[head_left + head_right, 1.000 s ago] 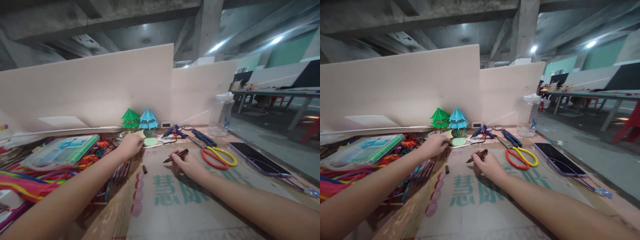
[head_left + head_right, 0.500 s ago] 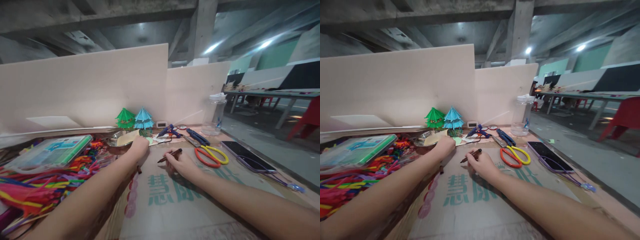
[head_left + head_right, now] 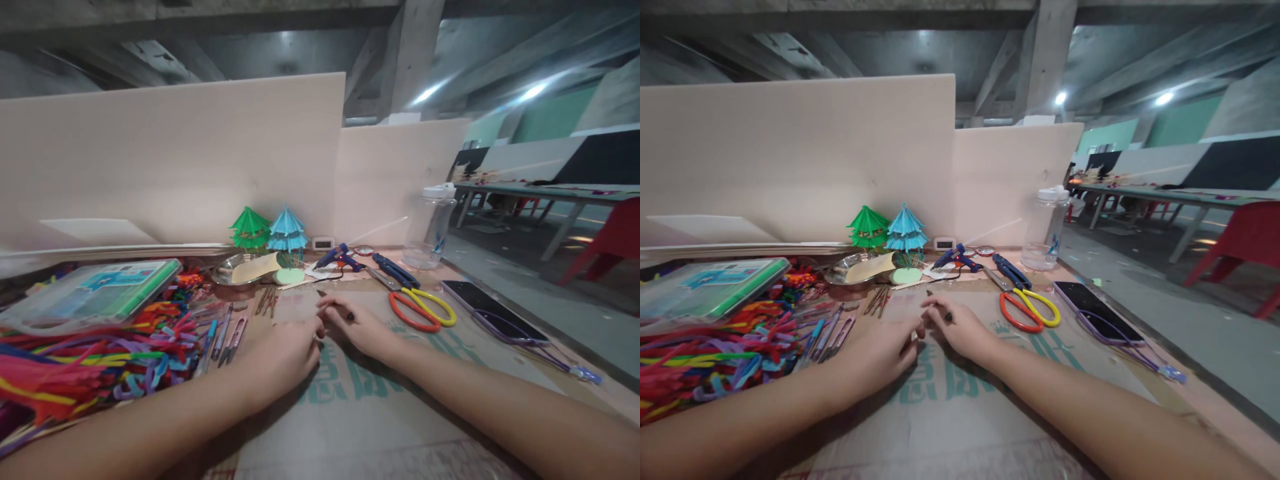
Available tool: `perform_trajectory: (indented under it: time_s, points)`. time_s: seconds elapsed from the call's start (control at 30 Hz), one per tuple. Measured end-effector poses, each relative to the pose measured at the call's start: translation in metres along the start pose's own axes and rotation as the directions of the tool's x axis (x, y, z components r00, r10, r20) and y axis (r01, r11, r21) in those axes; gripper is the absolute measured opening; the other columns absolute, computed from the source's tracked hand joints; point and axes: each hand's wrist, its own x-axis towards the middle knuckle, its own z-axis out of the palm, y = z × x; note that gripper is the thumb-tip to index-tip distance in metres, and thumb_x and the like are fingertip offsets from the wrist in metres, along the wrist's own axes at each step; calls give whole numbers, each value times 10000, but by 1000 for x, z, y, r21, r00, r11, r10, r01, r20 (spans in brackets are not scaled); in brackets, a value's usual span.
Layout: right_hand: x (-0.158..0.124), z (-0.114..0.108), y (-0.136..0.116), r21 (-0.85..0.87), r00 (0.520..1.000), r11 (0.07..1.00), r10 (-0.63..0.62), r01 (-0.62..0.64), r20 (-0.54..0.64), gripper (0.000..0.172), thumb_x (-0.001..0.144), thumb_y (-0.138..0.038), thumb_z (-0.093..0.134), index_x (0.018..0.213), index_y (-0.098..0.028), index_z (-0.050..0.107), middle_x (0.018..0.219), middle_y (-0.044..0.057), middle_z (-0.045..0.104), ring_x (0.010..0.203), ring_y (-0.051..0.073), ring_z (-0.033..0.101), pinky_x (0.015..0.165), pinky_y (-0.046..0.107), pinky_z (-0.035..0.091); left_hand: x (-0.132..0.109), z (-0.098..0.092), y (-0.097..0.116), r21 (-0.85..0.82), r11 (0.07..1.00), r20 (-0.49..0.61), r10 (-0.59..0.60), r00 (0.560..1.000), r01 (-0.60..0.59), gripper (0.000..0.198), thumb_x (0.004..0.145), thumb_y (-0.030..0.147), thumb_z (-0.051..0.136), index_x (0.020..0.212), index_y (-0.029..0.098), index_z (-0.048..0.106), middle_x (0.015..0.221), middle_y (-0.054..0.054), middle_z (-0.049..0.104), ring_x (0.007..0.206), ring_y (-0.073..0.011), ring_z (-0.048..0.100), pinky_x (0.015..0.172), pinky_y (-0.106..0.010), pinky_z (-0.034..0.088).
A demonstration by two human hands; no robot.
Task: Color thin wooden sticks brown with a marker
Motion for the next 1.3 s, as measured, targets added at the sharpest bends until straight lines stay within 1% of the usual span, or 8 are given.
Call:
perform_trajectory:
  time_s: [0.07,0.17,0.3,0.47,0.57,0.67,0.87,1.3]
  points:
    - [-2,1,0,-116,996,993,-29,39,88,295,903,-450,480,997,-191,586,899,71,695,853,206,658,814,370,509,-7,5,-1,-13,999,0,48,999,-48,152,879,205,500,983,179,607,817,-54,693,706,-220,652,612,-306,458]
    - [-3,0,1,-110,994,992,-58,68,89,288,914,-446,470,1005,-194,576,978,90,695,933,217,653,881,401,495,-12,9,-11,-42,993,-29,111,993,-112,162,893,277,518,1006,182,584,860,-50,682,771,-221,640,673,-321,469]
    - [-5,0,2,65,993,997,43,-50,109,332,903,-504,488,1050,-212,547,1022,94,698,983,205,666,889,398,514,-12,15,-29,-70,968,-67,238,969,-242,152,897,272,537,1005,197,614,977,-61,654,914,-222,607,799,-345,460]
    - [-7,0,-2,274,983,944,167,-183,82,465,823,-574,581,1135,-230,553,932,69,711,880,185,694,766,341,556,-11,23,-37,50,920,-181,391,902,-389,222,931,254,491,1046,210,676,892,-60,635,820,-207,589,729,-332,458]
    - [-5,-1,-6,204,989,969,146,-138,-26,458,822,-561,583,1108,-205,612,832,49,691,720,158,657,649,301,538,-12,26,-38,52,917,-195,399,896,-397,242,941,271,478,1043,213,690,894,-66,622,813,-207,583,719,-337,465]
    - [-3,-4,-9,79,986,992,112,-103,-124,325,836,-471,582,937,-174,668,738,35,664,664,141,615,627,274,502,-11,28,-38,22,913,-182,404,896,-407,267,959,282,449,1069,206,680,948,-77,625,878,-217,589,762,-353,477]
    - [-1,-4,-8,57,978,982,187,-182,-95,194,801,-376,582,817,-183,569,576,-15,607,530,121,554,528,245,451,-10,26,-35,29,906,-170,421,891,-422,240,959,254,457,1103,188,637,970,-68,655,896,-225,590,783,-375,472]
    - [2,-4,-6,152,965,961,246,-231,-92,282,770,-451,617,775,-196,499,581,-32,599,395,73,466,373,198,384,-12,27,-35,26,916,-204,398,895,-401,239,949,246,461,1024,215,686,820,-49,577,760,-190,547,662,-306,430]
